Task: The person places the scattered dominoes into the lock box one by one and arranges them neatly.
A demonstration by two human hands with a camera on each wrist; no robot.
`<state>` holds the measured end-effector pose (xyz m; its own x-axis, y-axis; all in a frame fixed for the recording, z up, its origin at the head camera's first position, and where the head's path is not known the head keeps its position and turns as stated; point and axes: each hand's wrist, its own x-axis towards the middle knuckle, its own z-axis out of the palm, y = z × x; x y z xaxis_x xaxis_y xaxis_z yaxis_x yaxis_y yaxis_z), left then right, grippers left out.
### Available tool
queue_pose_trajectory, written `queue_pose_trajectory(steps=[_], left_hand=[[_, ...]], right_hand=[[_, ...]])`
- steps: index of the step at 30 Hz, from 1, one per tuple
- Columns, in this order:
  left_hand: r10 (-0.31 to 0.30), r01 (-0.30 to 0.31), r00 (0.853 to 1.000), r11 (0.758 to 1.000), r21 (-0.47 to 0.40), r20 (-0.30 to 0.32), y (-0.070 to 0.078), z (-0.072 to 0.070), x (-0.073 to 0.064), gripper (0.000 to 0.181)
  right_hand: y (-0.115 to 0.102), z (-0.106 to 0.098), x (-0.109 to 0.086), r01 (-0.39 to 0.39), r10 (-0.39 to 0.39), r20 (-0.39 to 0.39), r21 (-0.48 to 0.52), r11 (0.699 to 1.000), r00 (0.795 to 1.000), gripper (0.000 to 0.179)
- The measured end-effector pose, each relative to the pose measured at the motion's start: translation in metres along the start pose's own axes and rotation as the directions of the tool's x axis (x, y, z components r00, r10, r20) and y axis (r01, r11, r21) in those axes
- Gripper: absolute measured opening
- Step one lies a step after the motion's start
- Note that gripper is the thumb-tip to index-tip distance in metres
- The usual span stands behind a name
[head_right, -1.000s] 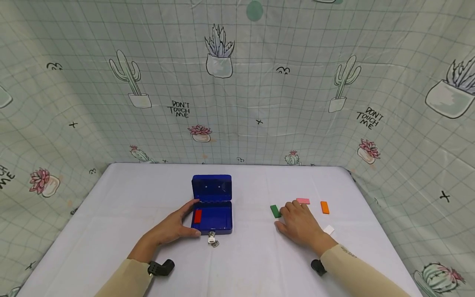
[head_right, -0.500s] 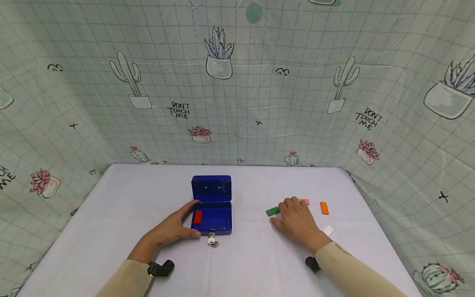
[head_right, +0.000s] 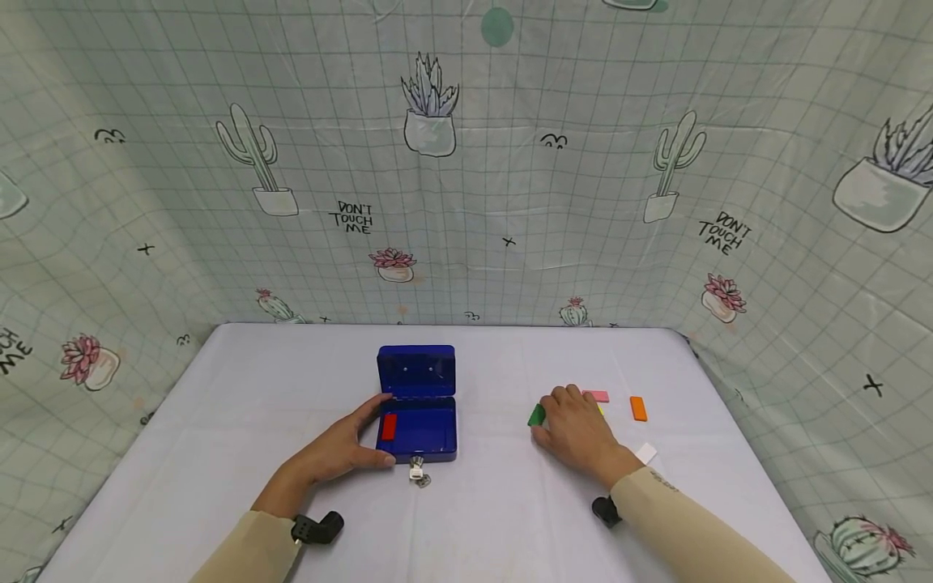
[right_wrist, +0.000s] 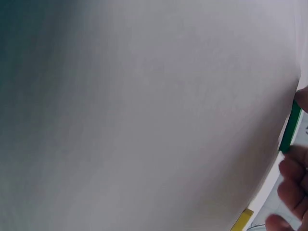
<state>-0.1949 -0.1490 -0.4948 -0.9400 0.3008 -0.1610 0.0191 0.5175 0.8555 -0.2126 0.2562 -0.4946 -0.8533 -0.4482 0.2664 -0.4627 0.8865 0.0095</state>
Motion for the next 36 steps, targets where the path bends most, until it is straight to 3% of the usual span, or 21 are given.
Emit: queue_pose_trajectory(steps=[5, 19, 26, 36], left_hand=[[-0.003, 0.003, 1.000, 1.000, 0.001, -0.001, 0.000, 0.000, 0.000, 0.110], [-0.005, 0.005, 1.000, 1.000, 0.011, -0.003, -0.001, 0.000, 0.000, 0.111], [-0.005, 0.005, 1.000, 1.000, 0.011, -0.007, -0.001, 0.001, 0.001, 0.111], [-0.001, 0.001, 1.000, 1.000, 0.003, -0.007, -0.001, 0.000, 0.000, 0.111]], right_hand=[[0.006, 0.000, 0.000, -0.001, -0.002, 0.053, 0.058, 0.998, 0.999, 0.040], [0.017, -0.002, 0.004, 0.051, -0.058, 0.041, 0.155, 0.987, 0.997, 0.039], [0.019, 0.002, 0.008, 0.159, -0.159, -0.030, 0.003, 0.987, 0.987, 0.046], [0.021, 0.006, 0.009, 0.225, -0.234, -0.072, -0.117, 0.967, 0.970, 0.047]])
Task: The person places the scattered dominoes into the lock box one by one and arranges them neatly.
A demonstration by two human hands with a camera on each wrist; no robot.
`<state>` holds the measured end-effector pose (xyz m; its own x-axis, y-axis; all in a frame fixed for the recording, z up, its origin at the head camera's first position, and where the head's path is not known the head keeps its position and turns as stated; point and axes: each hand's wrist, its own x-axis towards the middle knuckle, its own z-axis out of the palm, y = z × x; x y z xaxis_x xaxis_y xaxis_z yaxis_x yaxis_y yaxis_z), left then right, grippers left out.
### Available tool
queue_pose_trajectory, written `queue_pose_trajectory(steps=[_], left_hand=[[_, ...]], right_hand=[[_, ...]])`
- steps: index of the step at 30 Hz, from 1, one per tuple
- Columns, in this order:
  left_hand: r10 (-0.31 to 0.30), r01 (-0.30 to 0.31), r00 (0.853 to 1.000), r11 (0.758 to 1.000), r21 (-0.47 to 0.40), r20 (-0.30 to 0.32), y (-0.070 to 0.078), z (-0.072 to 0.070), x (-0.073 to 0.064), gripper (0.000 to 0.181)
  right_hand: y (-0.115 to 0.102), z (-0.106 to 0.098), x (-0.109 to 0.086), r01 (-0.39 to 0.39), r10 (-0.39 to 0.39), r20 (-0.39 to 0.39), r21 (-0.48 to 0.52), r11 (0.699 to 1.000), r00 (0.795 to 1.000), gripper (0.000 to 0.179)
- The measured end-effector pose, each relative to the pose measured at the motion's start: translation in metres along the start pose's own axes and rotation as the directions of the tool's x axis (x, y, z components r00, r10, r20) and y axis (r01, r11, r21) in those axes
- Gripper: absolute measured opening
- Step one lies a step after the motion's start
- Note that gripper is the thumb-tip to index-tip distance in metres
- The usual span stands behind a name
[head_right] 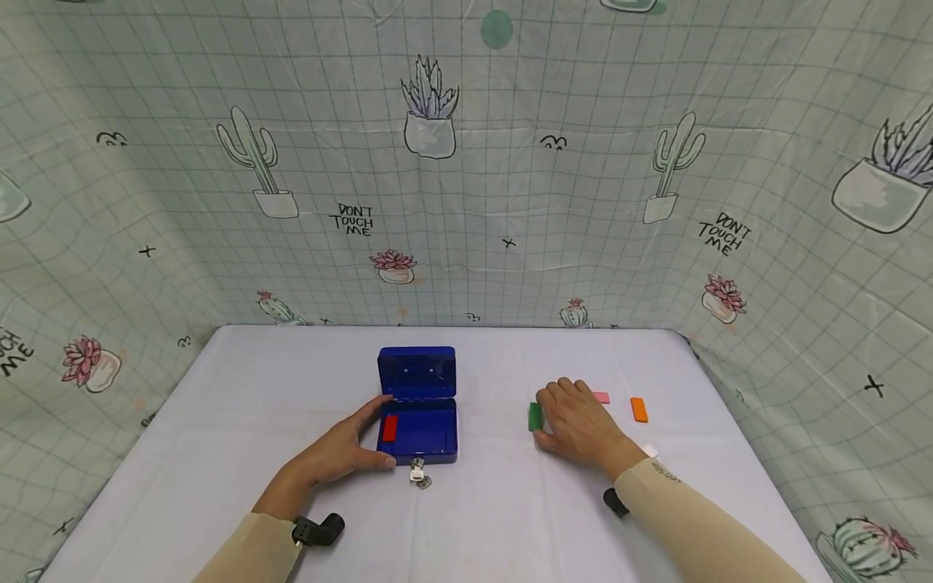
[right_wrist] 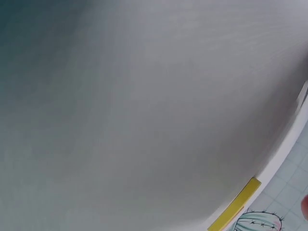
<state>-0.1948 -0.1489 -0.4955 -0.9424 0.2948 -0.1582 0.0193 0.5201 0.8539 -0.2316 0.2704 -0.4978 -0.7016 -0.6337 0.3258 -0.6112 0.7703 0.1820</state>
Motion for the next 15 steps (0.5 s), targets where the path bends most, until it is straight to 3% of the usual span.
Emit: queue_pose_trajectory(steps=[15], left_hand=[[0.009, -0.009, 1.000, 1.000, -0.013, 0.006, -0.002, 0.000, 0.001, 0.110]], right_hand=[[-0.009, -0.007, 0.013, 0.019, -0.020, -0.012, -0.040, 0.999, 1.000, 0.048]])
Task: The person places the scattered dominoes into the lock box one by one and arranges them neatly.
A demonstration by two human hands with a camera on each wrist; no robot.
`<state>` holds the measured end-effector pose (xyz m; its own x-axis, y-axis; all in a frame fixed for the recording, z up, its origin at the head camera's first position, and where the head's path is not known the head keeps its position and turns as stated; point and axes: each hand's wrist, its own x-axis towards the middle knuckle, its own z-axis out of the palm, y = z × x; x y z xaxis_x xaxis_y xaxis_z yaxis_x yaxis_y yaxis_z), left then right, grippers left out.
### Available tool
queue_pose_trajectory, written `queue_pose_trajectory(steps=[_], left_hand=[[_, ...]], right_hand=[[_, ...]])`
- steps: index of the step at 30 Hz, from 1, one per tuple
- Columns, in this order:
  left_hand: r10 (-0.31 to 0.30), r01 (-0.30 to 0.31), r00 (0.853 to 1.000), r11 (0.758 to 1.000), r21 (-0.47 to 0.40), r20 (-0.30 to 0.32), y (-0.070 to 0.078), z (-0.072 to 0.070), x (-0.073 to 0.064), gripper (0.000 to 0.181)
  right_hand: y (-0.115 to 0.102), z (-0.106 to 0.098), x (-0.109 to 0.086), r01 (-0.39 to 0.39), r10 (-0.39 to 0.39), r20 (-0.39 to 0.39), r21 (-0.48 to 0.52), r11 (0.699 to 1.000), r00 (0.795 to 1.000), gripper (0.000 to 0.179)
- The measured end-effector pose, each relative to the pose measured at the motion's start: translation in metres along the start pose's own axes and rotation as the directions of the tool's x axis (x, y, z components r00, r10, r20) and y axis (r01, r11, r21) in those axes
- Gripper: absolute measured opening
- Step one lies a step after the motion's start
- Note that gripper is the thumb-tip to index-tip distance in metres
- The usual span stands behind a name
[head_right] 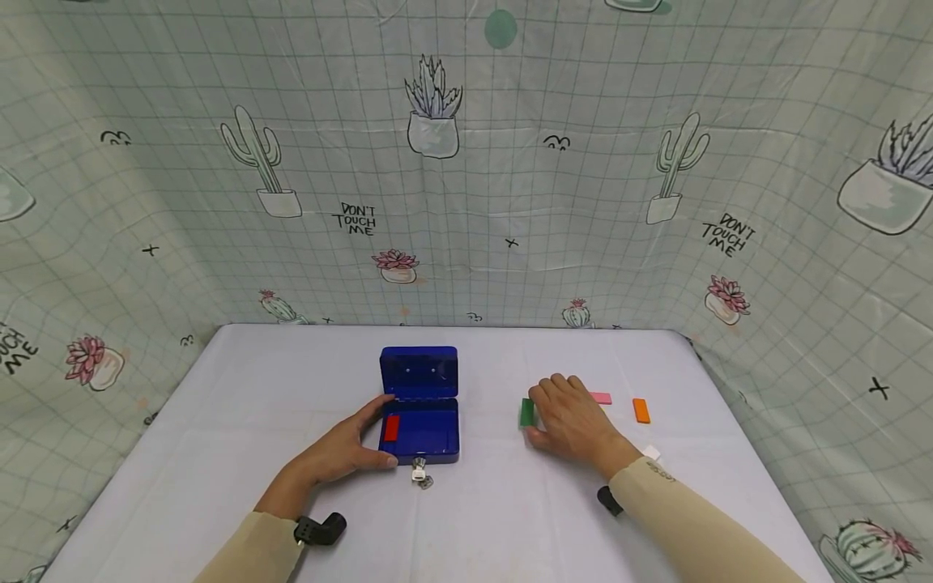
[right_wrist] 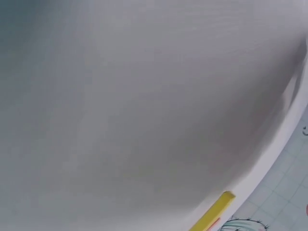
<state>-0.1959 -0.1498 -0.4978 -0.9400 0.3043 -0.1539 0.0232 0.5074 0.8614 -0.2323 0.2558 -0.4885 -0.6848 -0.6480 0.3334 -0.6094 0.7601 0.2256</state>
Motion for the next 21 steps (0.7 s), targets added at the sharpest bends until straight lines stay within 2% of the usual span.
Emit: queue_pose_trajectory(steps=[8, 21], left_hand=[[0.001, -0.001, 1.000, 1.000, 0.000, -0.002, 0.001, 0.000, -0.001, 0.110], [-0.001, 0.001, 1.000, 1.000, -0.006, 0.004, 0.001, -0.001, -0.001, 0.111]], right_hand=[[-0.009, -0.003, 0.009, -0.008, 0.008, -0.009, 0.018, 1.000, 1.000, 0.046], [-0.024, -0.008, 0.024, -0.009, 0.008, 0.021, 0.043, 0.999, 1.000, 0.046]])
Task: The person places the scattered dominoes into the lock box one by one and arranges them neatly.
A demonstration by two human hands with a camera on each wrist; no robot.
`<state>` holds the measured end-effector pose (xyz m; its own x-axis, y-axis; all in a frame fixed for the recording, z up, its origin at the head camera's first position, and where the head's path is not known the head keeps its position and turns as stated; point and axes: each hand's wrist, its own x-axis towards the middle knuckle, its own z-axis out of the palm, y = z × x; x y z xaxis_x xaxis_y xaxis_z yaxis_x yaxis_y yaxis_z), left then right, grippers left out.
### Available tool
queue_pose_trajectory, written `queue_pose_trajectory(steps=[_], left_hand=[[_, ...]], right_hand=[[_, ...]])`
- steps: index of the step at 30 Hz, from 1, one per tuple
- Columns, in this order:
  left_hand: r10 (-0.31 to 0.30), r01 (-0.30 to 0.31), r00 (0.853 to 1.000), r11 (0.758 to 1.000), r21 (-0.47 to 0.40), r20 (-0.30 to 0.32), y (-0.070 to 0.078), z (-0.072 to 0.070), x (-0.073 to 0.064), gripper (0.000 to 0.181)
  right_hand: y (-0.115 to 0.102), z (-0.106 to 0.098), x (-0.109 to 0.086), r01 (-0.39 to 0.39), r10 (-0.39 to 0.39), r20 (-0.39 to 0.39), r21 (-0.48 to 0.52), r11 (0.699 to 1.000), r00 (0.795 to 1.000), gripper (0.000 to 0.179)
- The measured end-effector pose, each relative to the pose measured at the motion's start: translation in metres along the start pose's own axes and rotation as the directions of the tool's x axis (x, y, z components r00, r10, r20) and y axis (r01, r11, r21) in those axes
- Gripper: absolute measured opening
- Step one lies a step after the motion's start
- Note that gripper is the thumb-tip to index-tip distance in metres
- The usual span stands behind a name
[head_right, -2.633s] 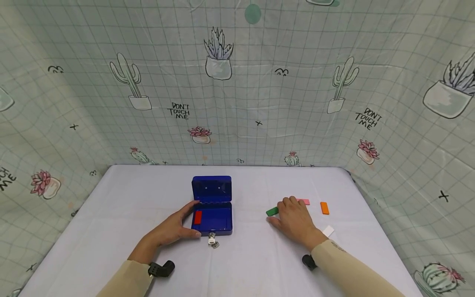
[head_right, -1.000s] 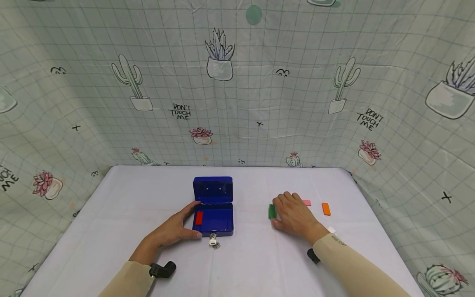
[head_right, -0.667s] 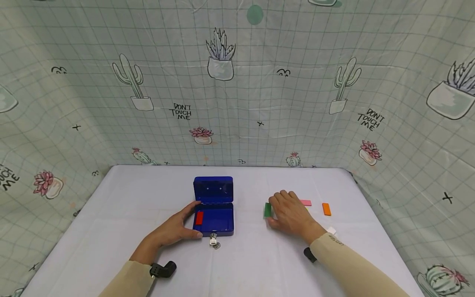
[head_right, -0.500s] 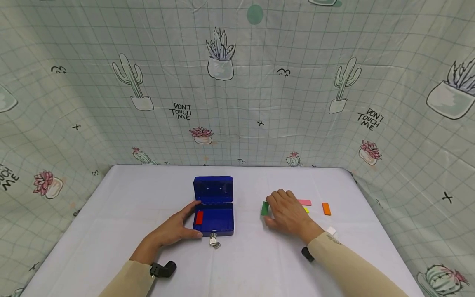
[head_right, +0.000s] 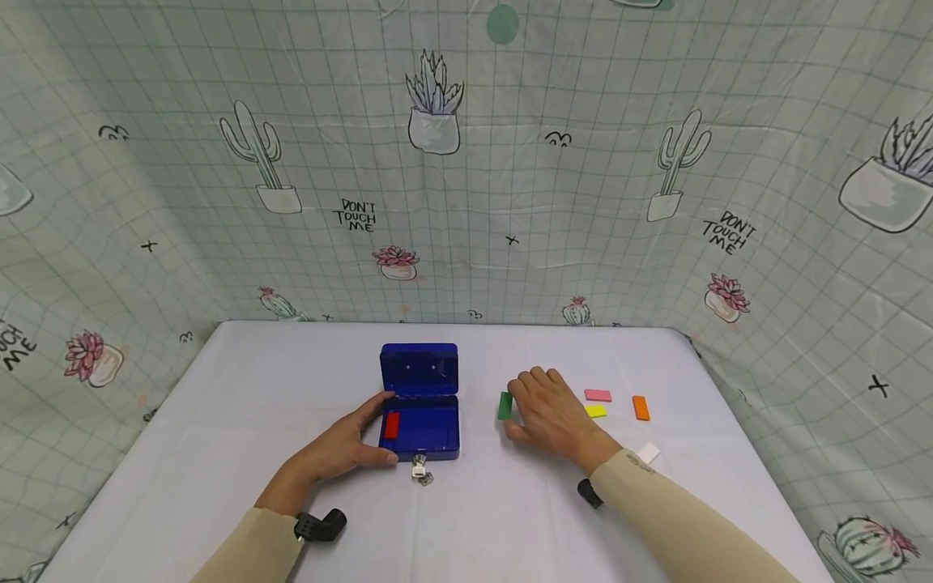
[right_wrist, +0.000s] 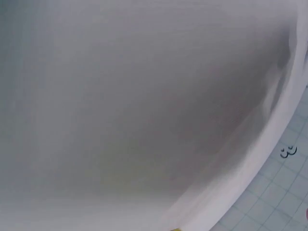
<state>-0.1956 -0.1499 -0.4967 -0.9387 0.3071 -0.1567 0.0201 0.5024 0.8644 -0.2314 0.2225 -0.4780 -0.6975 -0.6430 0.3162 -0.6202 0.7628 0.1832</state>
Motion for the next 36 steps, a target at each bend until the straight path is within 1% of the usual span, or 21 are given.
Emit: queue_pose_trajectory(steps=[2, 7, 10, 25, 30, 36], left_hand=[[-0.001, 0.001, 1.000, 1.000, 0.001, 0.000, 0.000, 0.000, 0.001, 0.112], [-0.015, 0.016, 1.000, 1.000, 0.009, -0.008, -0.001, -0.001, 0.002, 0.112], [-0.016, 0.017, 1.000, 1.000, 0.012, -0.010, -0.001, -0.002, 0.002, 0.112], [-0.023, 0.023, 1.000, 1.000, 0.011, -0.002, 0.001, -0.003, 0.001, 0.111], [-0.021, 0.021, 1.000, 1.000, -0.004, 0.003, 0.001, -0.003, 0.001, 0.110], [-0.021, 0.021, 1.000, 1.000, -0.009, 0.004, 0.001, -0.001, 0.000, 0.109]], right_hand=[[-0.004, -0.001, 0.004, 0.003, -0.003, -0.005, 0.005, 1.000, 1.000, 0.046], [-0.014, -0.001, 0.016, 0.032, -0.031, -0.057, 0.009, 0.999, 0.998, 0.046], [-0.021, -0.002, 0.022, 0.044, -0.043, -0.069, 0.011, 0.999, 0.997, 0.047], [-0.055, -0.005, 0.052, 0.083, -0.079, -0.062, 0.056, 0.995, 0.995, 0.045], [-0.067, -0.006, 0.061, 0.087, -0.084, -0.046, 0.066, 0.994, 0.995, 0.044], [-0.078, -0.003, 0.069, 0.110, -0.108, -0.040, 0.064, 0.992, 0.993, 0.043]])
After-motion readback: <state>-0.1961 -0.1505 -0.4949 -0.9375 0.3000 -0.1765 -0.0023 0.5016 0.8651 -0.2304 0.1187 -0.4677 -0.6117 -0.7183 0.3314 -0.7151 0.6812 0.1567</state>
